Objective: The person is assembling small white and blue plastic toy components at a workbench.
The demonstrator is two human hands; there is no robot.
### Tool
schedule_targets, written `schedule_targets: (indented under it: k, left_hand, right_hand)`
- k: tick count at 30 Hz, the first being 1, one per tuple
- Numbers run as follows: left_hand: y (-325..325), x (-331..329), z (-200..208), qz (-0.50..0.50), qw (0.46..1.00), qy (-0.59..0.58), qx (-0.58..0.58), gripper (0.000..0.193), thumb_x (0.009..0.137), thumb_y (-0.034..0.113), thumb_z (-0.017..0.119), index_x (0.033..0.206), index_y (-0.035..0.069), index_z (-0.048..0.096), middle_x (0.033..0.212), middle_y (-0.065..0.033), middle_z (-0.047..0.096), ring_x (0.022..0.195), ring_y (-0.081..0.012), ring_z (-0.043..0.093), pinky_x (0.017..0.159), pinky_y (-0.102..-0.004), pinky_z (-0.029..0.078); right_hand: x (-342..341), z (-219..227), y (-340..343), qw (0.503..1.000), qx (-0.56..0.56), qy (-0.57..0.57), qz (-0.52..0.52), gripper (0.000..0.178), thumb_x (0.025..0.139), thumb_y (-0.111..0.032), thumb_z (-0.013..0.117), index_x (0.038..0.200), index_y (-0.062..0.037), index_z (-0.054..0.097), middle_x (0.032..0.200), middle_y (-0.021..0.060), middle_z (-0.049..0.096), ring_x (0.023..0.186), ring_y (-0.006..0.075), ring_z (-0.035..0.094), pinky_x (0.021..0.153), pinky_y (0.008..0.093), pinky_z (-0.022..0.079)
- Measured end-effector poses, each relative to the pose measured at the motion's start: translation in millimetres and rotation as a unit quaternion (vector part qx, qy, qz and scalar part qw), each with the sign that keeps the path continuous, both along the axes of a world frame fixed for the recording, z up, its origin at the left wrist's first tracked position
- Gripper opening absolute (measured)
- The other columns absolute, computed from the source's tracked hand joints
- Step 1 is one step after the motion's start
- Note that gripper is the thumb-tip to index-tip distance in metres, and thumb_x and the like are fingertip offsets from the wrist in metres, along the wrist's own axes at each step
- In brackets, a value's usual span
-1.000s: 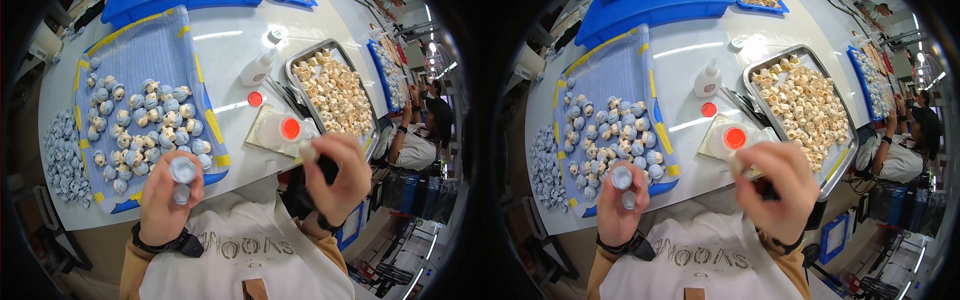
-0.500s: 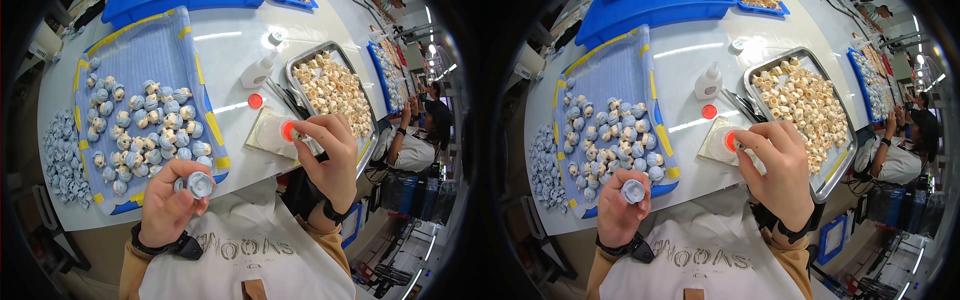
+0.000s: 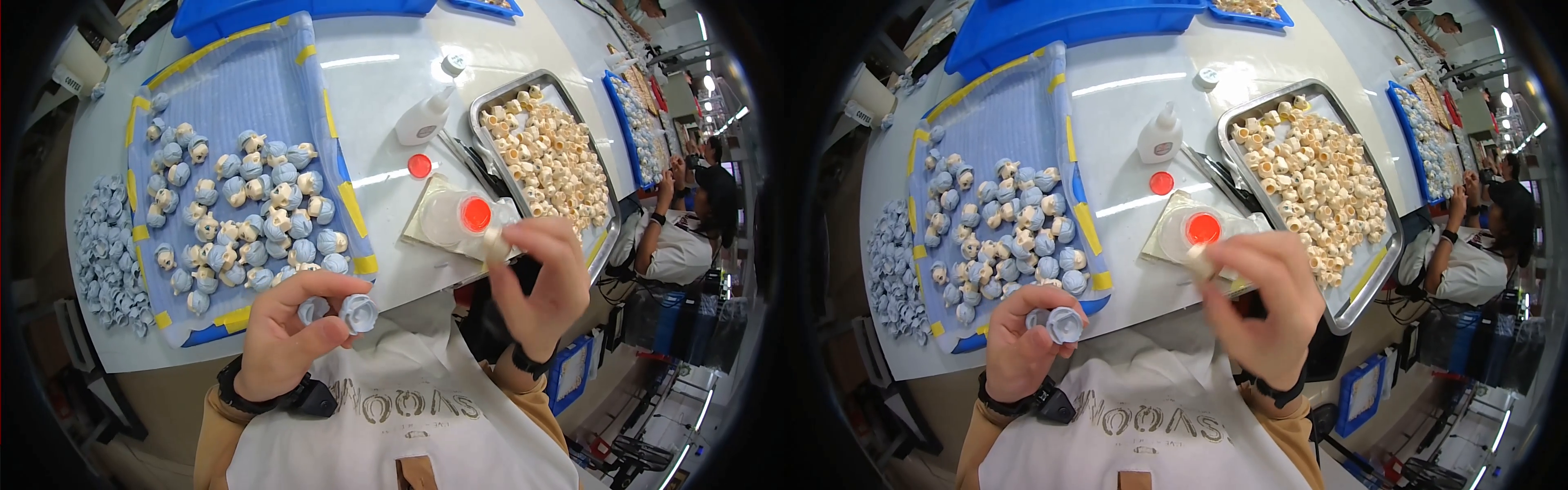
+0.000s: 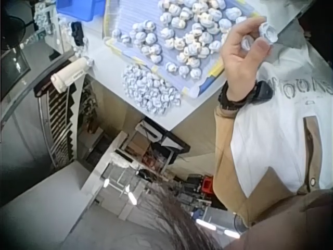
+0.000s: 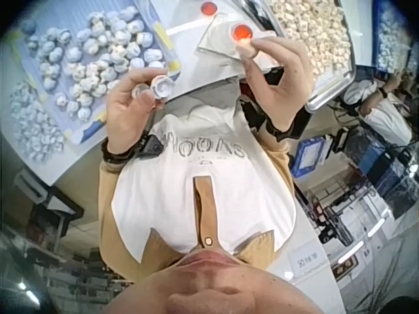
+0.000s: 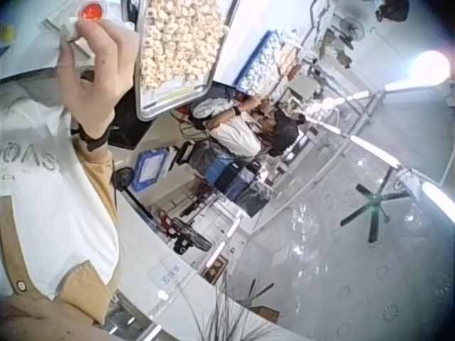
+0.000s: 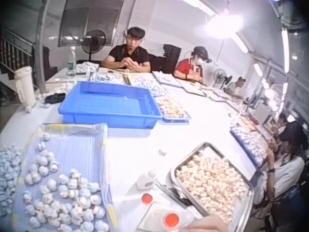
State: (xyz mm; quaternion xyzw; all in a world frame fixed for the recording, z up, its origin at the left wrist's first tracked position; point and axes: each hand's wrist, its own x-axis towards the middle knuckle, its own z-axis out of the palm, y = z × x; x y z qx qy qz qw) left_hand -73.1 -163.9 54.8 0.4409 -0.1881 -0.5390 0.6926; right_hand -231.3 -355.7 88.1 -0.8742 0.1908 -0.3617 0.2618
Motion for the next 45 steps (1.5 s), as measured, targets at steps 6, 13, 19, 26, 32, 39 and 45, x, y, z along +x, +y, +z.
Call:
schedule_targets:
  k: [6,13,19,26,32,39,45]
  left_hand:
    - [-3.7,-4.4,1.2,-0.012,0.999,-0.034,0.004,0.036,0.086,0.018,0.067,0.113,-0.004,0.06,0.099,-0.0054,0.06,0.081,-0.0088,0.051,0.072,-0.0219,0.04]
    - [-4.9,-4.9,3.2,-0.012,0.996,-0.087,-0.007,0.03,0.082,0.009,0.069,0.109,-0.003,0.062,0.099,-0.0052,0.059,0.081,-0.0072,0.049,0.067,-0.0204,0.041]
    - [-4.6,-8.2,10.7,0.001,0.998,0.046,0.034,0.047,0.086,0.016,0.068,0.123,-0.002,0.045,0.09,-0.0041,0.062,0.071,-0.0064,0.053,0.058,-0.0191,0.044]
    - [-2.2,-6.3,10.6,-0.035,0.998,0.03,0.047,0.053,0.087,0.021,0.067,0.126,-0.001,0.039,0.085,-0.0034,0.063,0.067,-0.0053,0.054,0.058,-0.0181,0.043]
    - [-2.9,-7.6,12.4,-0.047,0.998,-0.013,0.036,0.052,0.088,0.023,0.066,0.126,-0.001,0.039,0.084,-0.0033,0.063,0.068,-0.0047,0.054,0.058,-0.0171,0.042]
    - [-5.0,-12.9,5.7,-0.031,0.998,-0.058,-0.007,0.047,0.088,0.024,0.066,0.121,-0.002,0.044,0.091,-0.0055,0.062,0.077,-0.0063,0.055,0.061,-0.0185,0.044]
    - [-3.9,-12.7,7.6,-0.017,0.999,-0.011,0.04,0.052,0.085,0.044,0.066,0.109,0.001,0.047,0.09,-0.0075,0.062,0.068,-0.0047,0.054,0.051,-0.0161,0.04]
  right_hand:
    - [18.0,4.5,33.0,0.973,0.086,-0.06,0.204,0.039,0.056,0.003,0.074,0.094,-0.0024,0.067,0.086,0.0067,0.064,0.073,0.0215,0.058,0.063,0.03,0.046]
    - [21.2,-2.4,34.3,0.971,0.054,0.008,0.233,0.039,0.057,-0.006,0.081,0.094,-0.0021,0.069,0.085,0.007,0.064,0.069,0.0192,0.058,0.059,0.0286,0.045]
    - [25.0,2.3,46.0,0.981,0.026,0.021,0.189,0.049,0.059,-0.019,0.079,0.103,-0.0036,0.065,0.093,0.0052,0.062,0.076,0.0228,0.057,0.065,0.0311,0.043]
    - [27.2,-14.3,50.9,0.986,0.01,0.003,0.168,0.047,0.059,-0.026,0.082,0.097,-0.004,0.067,0.093,0.0074,0.064,0.081,0.0234,0.057,0.068,0.0312,0.048]
    - [27.4,-15.8,48.4,0.977,0.059,-0.02,0.206,0.043,0.062,-0.025,0.081,0.096,-0.0029,0.068,0.092,0.008,0.064,0.077,0.0226,0.058,0.066,0.0301,0.044]
    - [26.5,-20.2,50.9,0.977,0.031,-0.061,0.201,0.045,0.061,-0.023,0.08,0.099,-0.003,0.067,0.09,0.0053,0.063,0.075,0.0214,0.059,0.066,0.0311,0.041]
    - [27.1,-20.1,52.7,0.968,0.12,-0.045,0.214,0.049,0.064,-0.012,0.077,0.11,-0.002,0.063,0.107,0.0094,0.057,0.095,0.0261,0.055,0.078,0.0344,0.043]
